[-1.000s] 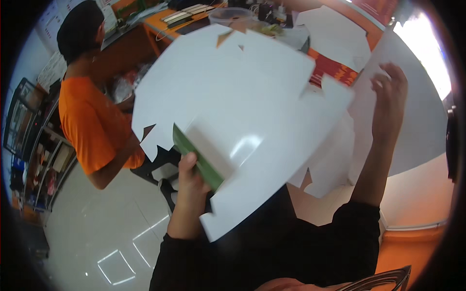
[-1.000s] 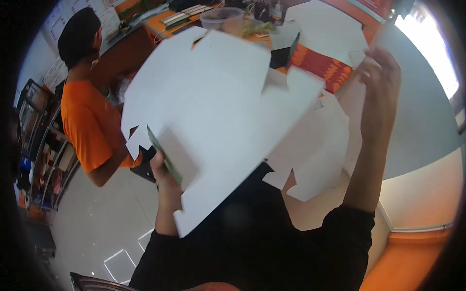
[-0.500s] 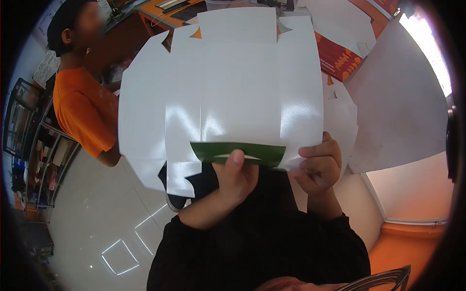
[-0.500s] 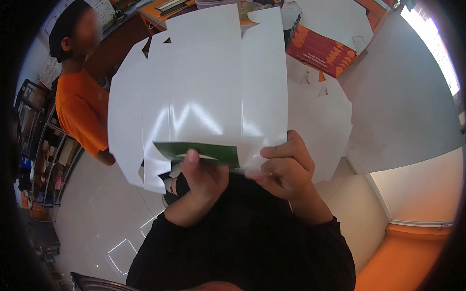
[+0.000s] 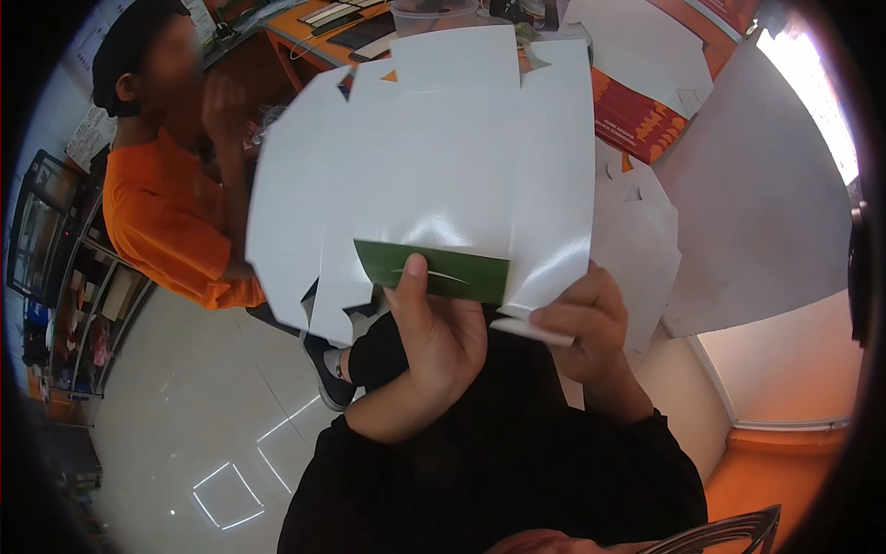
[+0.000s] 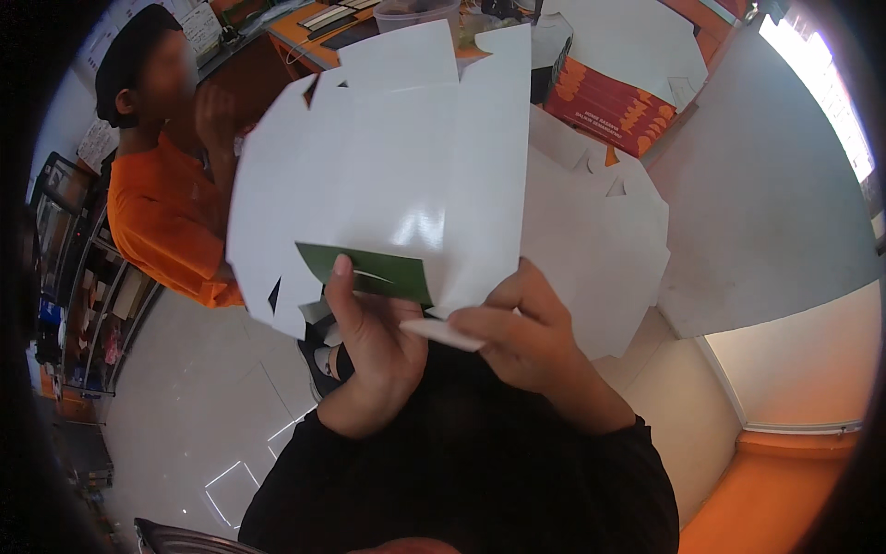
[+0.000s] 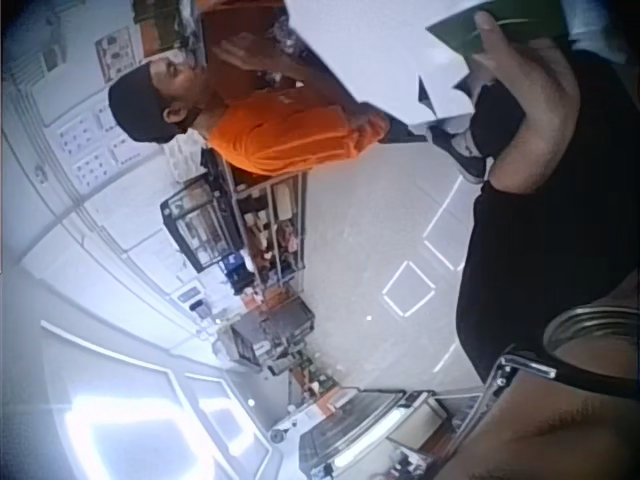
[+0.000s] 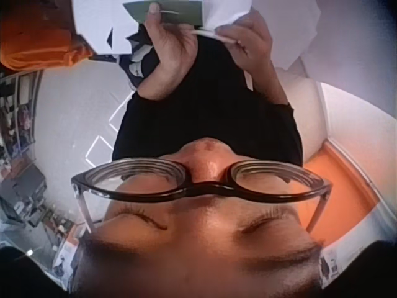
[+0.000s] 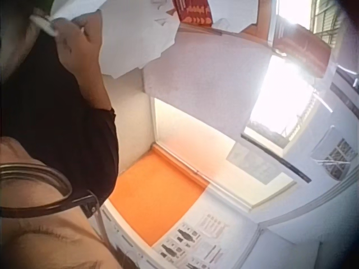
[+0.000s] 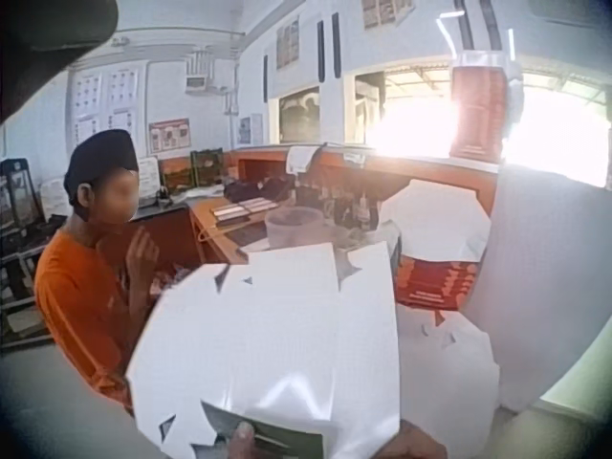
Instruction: The person assembles cardboard food boxes by hand at a table, reaching for flat pieces, folding them into shape, and stacking the completed boxes.
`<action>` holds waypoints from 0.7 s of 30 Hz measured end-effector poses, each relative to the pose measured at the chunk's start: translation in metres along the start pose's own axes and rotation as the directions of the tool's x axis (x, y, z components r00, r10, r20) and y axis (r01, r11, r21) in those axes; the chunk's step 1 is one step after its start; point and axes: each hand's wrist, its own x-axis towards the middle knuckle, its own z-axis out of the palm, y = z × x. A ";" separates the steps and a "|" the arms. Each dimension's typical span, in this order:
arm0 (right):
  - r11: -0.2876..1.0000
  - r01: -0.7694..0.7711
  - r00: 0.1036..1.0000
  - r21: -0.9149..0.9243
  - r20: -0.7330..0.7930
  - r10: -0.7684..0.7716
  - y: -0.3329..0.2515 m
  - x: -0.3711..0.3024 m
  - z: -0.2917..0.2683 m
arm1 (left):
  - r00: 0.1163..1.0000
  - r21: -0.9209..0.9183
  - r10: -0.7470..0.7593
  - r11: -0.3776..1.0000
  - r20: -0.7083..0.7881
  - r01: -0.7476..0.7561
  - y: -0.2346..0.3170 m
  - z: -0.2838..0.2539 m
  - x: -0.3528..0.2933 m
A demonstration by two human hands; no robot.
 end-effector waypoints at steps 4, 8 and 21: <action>0.999 -0.022 0.999 -0.035 0.037 0.024 -0.009 0.003 -0.001 | 1.000 0.038 -0.003 0.999 0.015 0.003 0.000 -0.006 0.005; 0.917 -0.388 0.921 -0.091 -0.069 0.383 -0.012 -0.004 0.004 | 0.992 0.001 0.059 0.998 0.114 -0.059 -0.004 -0.007 -0.003; 0.964 -0.214 0.975 -0.160 -0.103 0.199 -0.009 -0.008 0.000 | 0.899 0.177 0.119 0.961 0.422 -0.211 -0.019 -0.020 -0.025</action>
